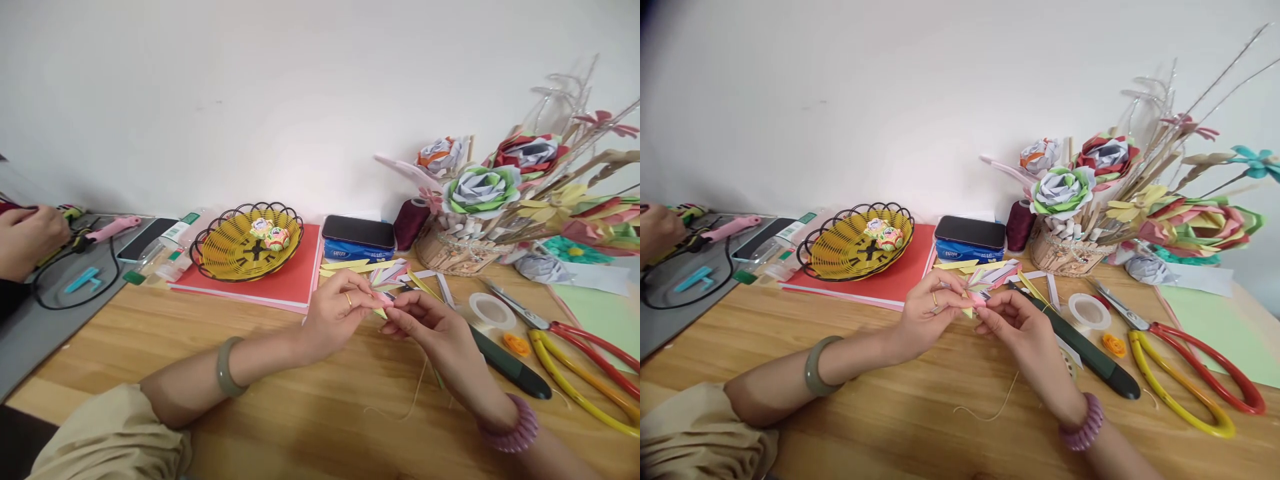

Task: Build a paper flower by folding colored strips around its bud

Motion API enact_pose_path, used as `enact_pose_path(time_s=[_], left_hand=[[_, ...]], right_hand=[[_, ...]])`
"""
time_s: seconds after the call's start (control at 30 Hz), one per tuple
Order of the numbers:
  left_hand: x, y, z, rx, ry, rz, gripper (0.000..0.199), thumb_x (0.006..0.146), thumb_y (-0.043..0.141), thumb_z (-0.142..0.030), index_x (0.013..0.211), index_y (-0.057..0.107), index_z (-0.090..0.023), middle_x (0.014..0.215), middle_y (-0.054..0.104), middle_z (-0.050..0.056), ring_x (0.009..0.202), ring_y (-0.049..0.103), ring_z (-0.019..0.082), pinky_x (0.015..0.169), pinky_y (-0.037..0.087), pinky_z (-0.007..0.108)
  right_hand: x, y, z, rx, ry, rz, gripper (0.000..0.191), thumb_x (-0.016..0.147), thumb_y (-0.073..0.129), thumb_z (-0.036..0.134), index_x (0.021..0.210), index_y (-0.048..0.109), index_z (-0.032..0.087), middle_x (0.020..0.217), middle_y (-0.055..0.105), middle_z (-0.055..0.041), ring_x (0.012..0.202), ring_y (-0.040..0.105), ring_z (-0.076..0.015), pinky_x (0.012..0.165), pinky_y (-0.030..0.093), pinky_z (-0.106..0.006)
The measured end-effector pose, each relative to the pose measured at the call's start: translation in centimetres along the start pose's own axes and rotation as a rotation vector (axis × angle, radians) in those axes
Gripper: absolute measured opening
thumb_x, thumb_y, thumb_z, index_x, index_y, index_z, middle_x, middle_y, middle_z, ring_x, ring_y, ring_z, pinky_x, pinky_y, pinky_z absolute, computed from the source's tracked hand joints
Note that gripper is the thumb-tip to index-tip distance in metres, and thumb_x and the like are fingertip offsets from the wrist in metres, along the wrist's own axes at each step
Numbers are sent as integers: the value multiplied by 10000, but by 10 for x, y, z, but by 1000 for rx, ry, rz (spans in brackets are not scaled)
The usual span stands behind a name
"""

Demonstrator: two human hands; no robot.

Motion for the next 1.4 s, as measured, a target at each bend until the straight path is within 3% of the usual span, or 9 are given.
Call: enact_pose_path(time_s=[0.2,0.47,0.6,0.67,0.77,0.93,1.17,1.4], left_hand=[[-3,3,9,-3,-97,20,167,770,547,-90,799,665,-204,963,566,57,935,568,143,803,495,314],[-14,10,37,-111,-507,61,119,780,556,-183,821,665,-206,1085,633,64,1066,556,185,940,421,356],[-15,10,38,-105,-514,61,135,756,565,-130,808,663,-208,1070,633,53,1081,541,179,961,399,350],[-15,9,39,-110,-511,40,119,743,578,-123,775,662,-200,1036,627,53,1037,555,175,917,429,338],[-17,10,44,-190,-558,11,82,733,590,-142,743,659,-184,1018,590,61,963,569,173,728,503,277],[-20,16,47,-304,-584,21,92,722,587,-135,750,661,-180,1013,554,62,898,571,160,563,482,207],[-22,18,53,-372,-714,12,87,694,651,-231,741,640,-159,1065,601,82,1000,567,196,808,469,316],[-21,14,59,-411,-820,-66,76,662,653,-187,695,605,-139,961,664,79,971,591,193,880,415,339]], right_hand=[[3,-3,-3,-65,-8,-11,271,669,678,438,680,600,178,666,590,8,656,545,-137,629,442,-256],[6,-4,-2,-180,-48,-7,307,750,586,464,657,570,172,621,549,7,599,511,-132,567,411,-257],[4,-1,-8,-51,30,23,295,724,626,454,758,605,162,661,615,-12,619,585,-137,589,471,-255],[3,0,-13,43,85,12,307,688,670,438,813,603,166,676,631,-9,602,613,-134,579,496,-251],[3,-1,-16,136,119,-19,321,631,731,396,811,581,176,696,643,2,584,632,-124,560,508,-232],[5,0,-12,95,53,-6,280,639,725,392,754,599,171,698,649,-8,630,631,-135,596,510,-245],[6,0,-5,-144,-29,33,322,724,613,480,707,622,159,664,630,-31,626,580,-149,613,482,-279],[4,0,-1,-154,-58,29,333,744,577,504,718,583,172,717,620,-37,710,594,-183,679,481,-313]])
Point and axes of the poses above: each hand's wrist, its own x-axis towards the middle knuckle, its own y-axis out of the palm, z = x × y, the point moved 9 cm from there along x, towards the middle knuckle
